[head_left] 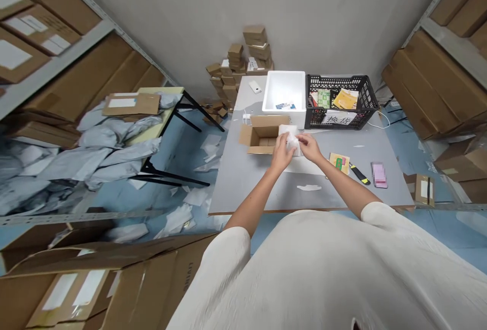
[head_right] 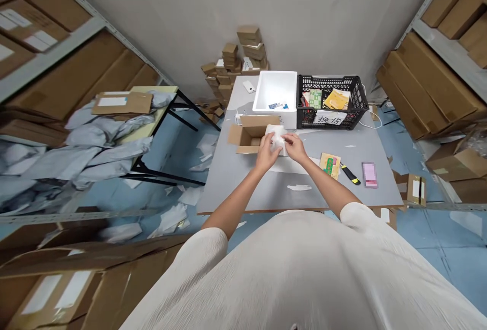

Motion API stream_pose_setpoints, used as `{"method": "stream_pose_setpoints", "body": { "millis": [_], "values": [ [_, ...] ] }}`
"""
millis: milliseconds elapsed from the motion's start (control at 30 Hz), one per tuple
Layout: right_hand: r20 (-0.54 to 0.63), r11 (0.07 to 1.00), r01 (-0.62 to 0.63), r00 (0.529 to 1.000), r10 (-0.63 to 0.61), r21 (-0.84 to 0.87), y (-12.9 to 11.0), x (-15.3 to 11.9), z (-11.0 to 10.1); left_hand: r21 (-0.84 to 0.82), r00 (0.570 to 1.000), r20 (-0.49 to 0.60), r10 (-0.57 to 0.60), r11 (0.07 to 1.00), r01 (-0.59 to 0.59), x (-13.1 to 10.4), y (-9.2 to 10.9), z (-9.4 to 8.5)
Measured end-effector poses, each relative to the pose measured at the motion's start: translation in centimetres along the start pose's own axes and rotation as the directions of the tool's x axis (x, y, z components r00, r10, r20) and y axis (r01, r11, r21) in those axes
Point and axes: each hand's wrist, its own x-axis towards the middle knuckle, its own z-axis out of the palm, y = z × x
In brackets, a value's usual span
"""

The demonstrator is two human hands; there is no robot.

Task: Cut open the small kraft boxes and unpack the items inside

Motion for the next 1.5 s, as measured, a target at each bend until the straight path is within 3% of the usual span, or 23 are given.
{"method": "stream_pose_setpoints", "body": {
  "millis": [167,367,600,833,967,1100,1200,1300,1400,1500],
  "values": [
    [0.227,0.996,-0.044,0.973,0.025,0.079,-0.4,1.3,4.8,0.229,0.994,-0.007,-0.107,0.968,0.106,0.1,-3.6,-3.3],
    [0.242,1.0,-0.019,0.97,0.018,0.0,-0.4,1.0,7.8,0.283,0.977,-0.077,-0.201,0.935,0.215,1.7,-7.5,-5.4],
    [0.23,0.994,-0.072,0.969,0.09,-0.084,0.8,1.4,8.7,0.306,0.971,-0.033,-0.239,0.922,0.237,3.6,-10.5,-5.1],
    [0.213,0.988,-0.05,0.974,0.081,-0.144,2.1,2.5,9.5,0.426,0.956,0.068,-0.287,0.874,0.232,4.5,-11.5,-3.6],
    [0.209,0.991,-0.032,0.976,0.06,-0.133,2.6,2.5,9.1,0.415,0.94,0.099,-0.326,0.872,0.259,5.0,-11.6,-3.3],
    [0.172,0.988,-0.078,0.98,0.101,-0.136,3.2,2.1,7.8,0.444,0.971,0.03,-0.237,0.874,0.199,5.1,-11.3,-3.3],
    [0.141,0.983,-0.113,0.981,0.134,-0.145,3.6,1.7,6.5,0.418,0.98,0.091,-0.18,0.899,0.126,5.3,-10.6,-2.9],
    [0.118,0.979,-0.141,0.98,0.159,-0.148,4.0,1.4,4.9,0.375,0.978,0.13,-0.166,0.921,0.106,5.5,-9.5,-2.1],
    [0.079,0.975,-0.158,0.982,0.171,-0.154,4.5,0.8,2.8,0.395,0.978,0.078,-0.194,0.906,0.148,5.6,-8.0,-1.1],
    [0.041,0.969,-0.187,0.98,0.196,-0.16,5.2,0.0,0.3,0.406,0.992,0.024,-0.126,0.908,0.106,5.7,-5.9,-0.2]
  ]
}}
